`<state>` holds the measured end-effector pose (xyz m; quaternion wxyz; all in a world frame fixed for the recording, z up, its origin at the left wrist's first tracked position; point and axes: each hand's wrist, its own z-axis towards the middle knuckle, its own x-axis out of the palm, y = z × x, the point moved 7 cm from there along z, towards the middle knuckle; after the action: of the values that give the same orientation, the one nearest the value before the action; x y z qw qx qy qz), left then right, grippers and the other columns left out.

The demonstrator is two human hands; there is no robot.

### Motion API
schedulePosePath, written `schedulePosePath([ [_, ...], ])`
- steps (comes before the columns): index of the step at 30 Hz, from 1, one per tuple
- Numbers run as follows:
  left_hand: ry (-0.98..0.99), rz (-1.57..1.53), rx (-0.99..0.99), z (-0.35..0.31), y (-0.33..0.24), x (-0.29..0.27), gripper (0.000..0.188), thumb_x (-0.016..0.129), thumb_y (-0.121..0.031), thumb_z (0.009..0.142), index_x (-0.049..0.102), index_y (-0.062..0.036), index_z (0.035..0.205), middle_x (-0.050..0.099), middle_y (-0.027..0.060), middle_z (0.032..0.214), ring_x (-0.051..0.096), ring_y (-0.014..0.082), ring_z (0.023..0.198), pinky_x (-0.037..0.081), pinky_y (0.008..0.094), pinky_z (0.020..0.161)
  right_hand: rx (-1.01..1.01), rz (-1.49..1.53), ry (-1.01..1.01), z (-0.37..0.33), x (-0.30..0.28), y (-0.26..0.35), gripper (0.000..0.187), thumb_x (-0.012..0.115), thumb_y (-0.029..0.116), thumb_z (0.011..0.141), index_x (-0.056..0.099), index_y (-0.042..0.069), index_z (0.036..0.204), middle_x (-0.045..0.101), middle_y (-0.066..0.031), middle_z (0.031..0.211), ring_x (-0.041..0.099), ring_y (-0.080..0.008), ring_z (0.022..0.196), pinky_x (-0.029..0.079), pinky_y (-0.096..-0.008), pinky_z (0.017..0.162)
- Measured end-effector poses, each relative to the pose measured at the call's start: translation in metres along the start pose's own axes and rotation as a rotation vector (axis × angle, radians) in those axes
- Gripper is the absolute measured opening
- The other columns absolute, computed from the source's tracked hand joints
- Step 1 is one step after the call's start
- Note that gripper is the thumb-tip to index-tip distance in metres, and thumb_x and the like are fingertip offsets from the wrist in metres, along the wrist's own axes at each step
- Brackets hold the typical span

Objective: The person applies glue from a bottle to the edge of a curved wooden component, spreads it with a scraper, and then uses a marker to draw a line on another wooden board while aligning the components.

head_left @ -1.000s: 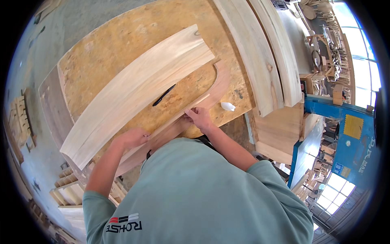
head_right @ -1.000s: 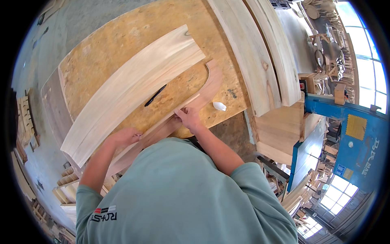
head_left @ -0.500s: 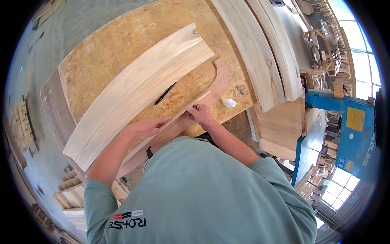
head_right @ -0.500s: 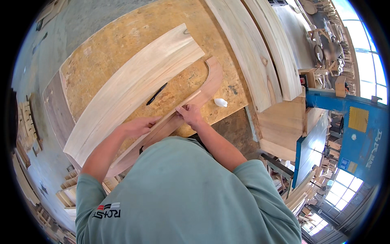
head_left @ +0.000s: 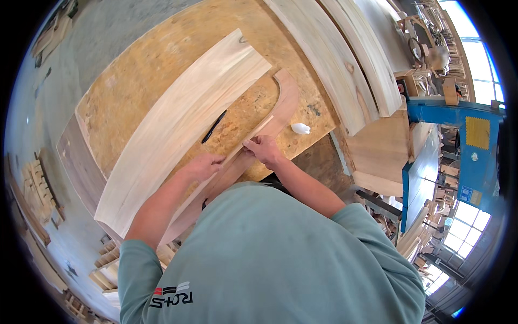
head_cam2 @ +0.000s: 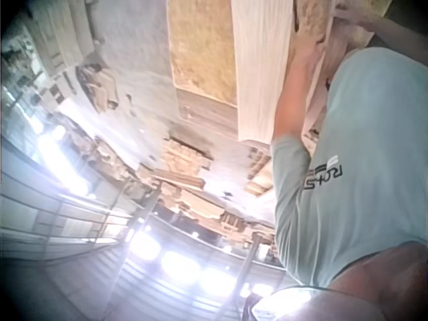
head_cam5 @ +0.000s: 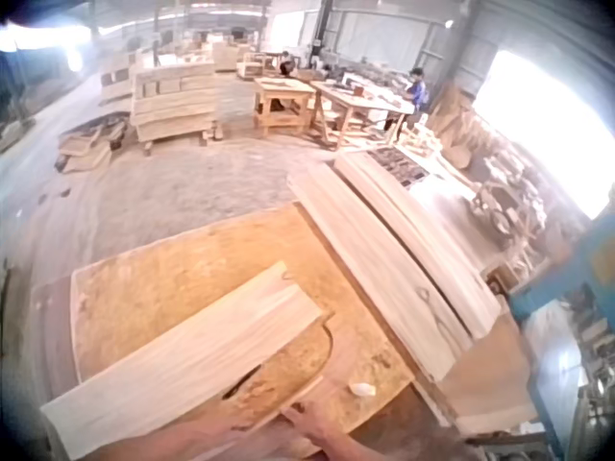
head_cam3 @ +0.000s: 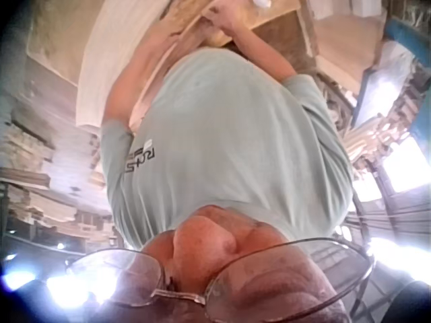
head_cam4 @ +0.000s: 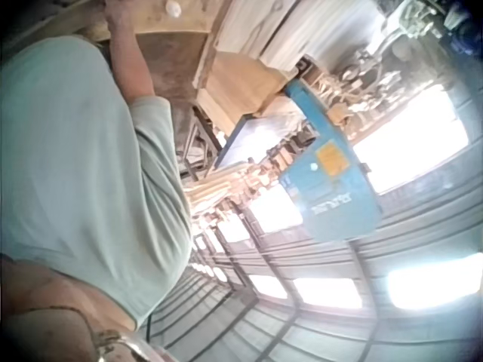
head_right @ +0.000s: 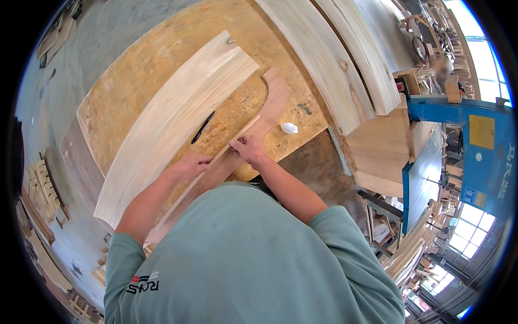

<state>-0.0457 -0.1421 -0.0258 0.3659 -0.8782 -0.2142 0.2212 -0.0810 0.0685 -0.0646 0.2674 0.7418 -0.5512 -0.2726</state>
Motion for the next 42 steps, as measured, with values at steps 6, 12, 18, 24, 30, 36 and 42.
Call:
schedulePosePath([
  [6,-0.062,-0.033,-0.055,-0.002,0.005,0.001,0.042,0.063,-0.015,0.093,0.061,-0.0136,0.135,0.071,0.0160,0.112,0.068,0.0263,0.098,0.051,0.0370,0.088,-0.021,-0.001,-0.006,-0.005,0.002,0.006,0.029,0.074,0.028,0.089,0.071,0.000,0.083,0.067,-0.0040,0.073,0.056,-0.0103,0.062,0.043,-0.0276,0.053],
  [12,-0.044,0.002,-0.087,-0.001,-0.004,-0.003,0.046,0.066,-0.016,0.090,0.061,-0.0116,0.135,0.070,0.0179,0.112,0.068,0.0272,0.100,0.051,0.0370,0.090,0.035,0.101,0.007,-0.025,-0.004,0.023,0.030,0.078,0.026,0.087,0.070,-0.003,0.089,0.070,-0.0063,0.082,0.063,-0.0121,0.072,0.051,-0.0275,0.065],
  [18,-0.028,-0.062,-0.064,-0.001,0.007,-0.002,0.044,0.064,-0.008,0.091,0.060,-0.0033,0.134,0.072,0.0120,0.109,0.066,0.0160,0.098,0.052,0.0332,0.087,-0.046,-0.030,-0.156,-0.052,-0.051,-0.002,0.033,0.083,0.025,0.080,0.069,-0.002,0.090,0.067,-0.0070,0.078,0.062,-0.0150,0.071,0.052,-0.0304,0.067],
  [24,-0.153,-0.285,-0.024,-0.001,0.015,0.005,0.037,0.069,-0.015,0.087,0.067,-0.0010,0.122,0.072,0.0188,0.108,0.070,0.0230,0.099,0.054,0.0371,0.085,-0.219,-0.228,-0.718,-0.079,-0.151,-0.009,0.052,0.086,0.022,0.073,0.062,-0.002,0.113,0.063,-0.0117,0.097,0.062,-0.0246,0.089,0.052,-0.0368,0.082],
  [30,-0.151,-0.052,-0.152,-0.008,0.001,-0.004,0.033,0.071,-0.019,0.087,0.071,-0.0007,0.115,0.073,0.0177,0.104,0.070,0.0233,0.097,0.054,0.0362,0.084,-0.374,-0.012,-0.672,-0.040,-0.168,-0.007,0.059,0.085,0.019,0.075,0.058,0.000,0.124,0.056,-0.0137,0.117,0.058,-0.0260,0.107,0.050,-0.0383,0.092],
  [36,-0.197,-0.086,-0.187,-0.009,0.019,-0.001,0.034,0.071,-0.020,0.086,0.071,-0.0001,0.113,0.074,0.0170,0.100,0.071,0.0232,0.092,0.055,0.0356,0.082,-0.378,0.063,-0.510,-0.036,-0.156,0.009,0.035,0.075,0.017,0.086,0.064,0.002,0.116,0.064,-0.0124,0.105,0.065,-0.0239,0.090,0.053,-0.0364,0.077],
  [42,-0.155,-0.008,-0.240,-0.013,-0.003,-0.005,0.032,0.070,-0.020,0.088,0.070,0.0014,0.111,0.074,0.0129,0.095,0.068,0.0173,0.088,0.053,0.0339,0.079,-0.392,-0.198,-0.326,-0.052,-0.111,0.017,0.027,0.067,0.022,0.092,0.065,-0.001,0.105,0.067,-0.0208,0.087,0.066,-0.0311,0.080,0.052,-0.0398,0.074],
])
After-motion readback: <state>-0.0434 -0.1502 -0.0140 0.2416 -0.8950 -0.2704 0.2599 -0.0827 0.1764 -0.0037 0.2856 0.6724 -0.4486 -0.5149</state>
